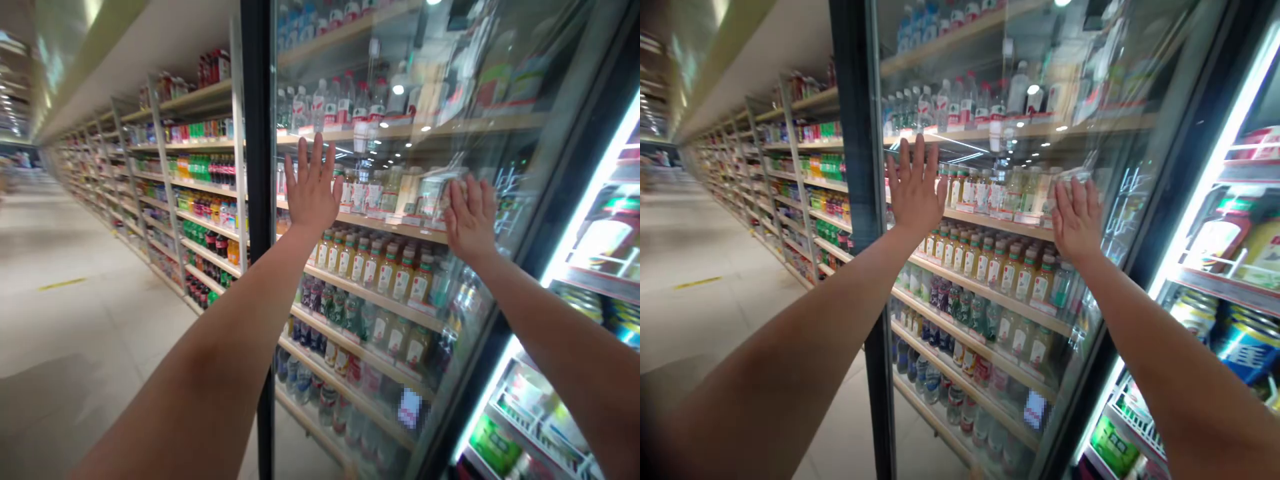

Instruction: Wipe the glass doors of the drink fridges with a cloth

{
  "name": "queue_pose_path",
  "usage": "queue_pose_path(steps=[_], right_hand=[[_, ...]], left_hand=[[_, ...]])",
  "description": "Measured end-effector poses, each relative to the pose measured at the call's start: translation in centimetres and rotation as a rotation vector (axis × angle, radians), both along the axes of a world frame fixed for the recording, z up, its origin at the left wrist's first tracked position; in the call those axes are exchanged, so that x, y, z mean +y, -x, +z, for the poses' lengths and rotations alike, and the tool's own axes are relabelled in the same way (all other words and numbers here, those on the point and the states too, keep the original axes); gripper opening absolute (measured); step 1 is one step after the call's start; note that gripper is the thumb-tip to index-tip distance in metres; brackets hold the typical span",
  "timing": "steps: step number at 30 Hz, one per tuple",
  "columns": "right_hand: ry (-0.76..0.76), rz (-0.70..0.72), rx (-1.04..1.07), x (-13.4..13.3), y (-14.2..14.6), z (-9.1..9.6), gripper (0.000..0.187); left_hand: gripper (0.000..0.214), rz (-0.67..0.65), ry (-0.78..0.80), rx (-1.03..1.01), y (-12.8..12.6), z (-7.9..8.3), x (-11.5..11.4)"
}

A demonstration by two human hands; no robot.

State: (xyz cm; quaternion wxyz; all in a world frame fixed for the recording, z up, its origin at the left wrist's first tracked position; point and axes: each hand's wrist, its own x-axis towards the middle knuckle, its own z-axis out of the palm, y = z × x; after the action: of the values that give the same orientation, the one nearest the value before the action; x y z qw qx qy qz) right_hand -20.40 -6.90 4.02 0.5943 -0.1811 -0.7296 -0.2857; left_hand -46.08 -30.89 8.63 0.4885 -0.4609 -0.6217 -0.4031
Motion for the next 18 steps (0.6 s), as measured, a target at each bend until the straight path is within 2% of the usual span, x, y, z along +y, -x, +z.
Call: queue_pose_path(steps=[4, 7, 11, 13, 16, 18], right_hand=[[0.143, 0.002, 0.310, 2.6, -0.7, -1.1, 0.074], [0.198, 0.000, 0.357, 3.8, -1.4, -2.0, 0.077], [0.279, -0.039, 0.382, 4.6, -3.2, 0.0, 0.077], [0.355, -0.121, 0.396, 4.5, -4.0, 0.5, 0.072], [0.472, -0.264, 0.430, 3.9, -4.3, -0.9, 0.074], [0.512, -0.300, 0.455, 3.6, -4.4, -2.0, 0.076]], left_hand=[[0.067, 0.000, -0.012, 0.007, -0.2, 0.0, -0.2], [0.063, -0.002, -0.033, 0.021, -0.2, -0.1, -0.2], [0.065, 0.015, -0.047, 0.053, 0.0, -0.2, 0.0], [0.064, 0.032, -0.043, 0.067, 0.2, -0.3, 0.0], [0.064, 0.046, -0.047, 0.082, 0.4, -0.4, 0.1], [0.064, 0.047, -0.051, 0.084, 0.5, -0.4, 0.2]])
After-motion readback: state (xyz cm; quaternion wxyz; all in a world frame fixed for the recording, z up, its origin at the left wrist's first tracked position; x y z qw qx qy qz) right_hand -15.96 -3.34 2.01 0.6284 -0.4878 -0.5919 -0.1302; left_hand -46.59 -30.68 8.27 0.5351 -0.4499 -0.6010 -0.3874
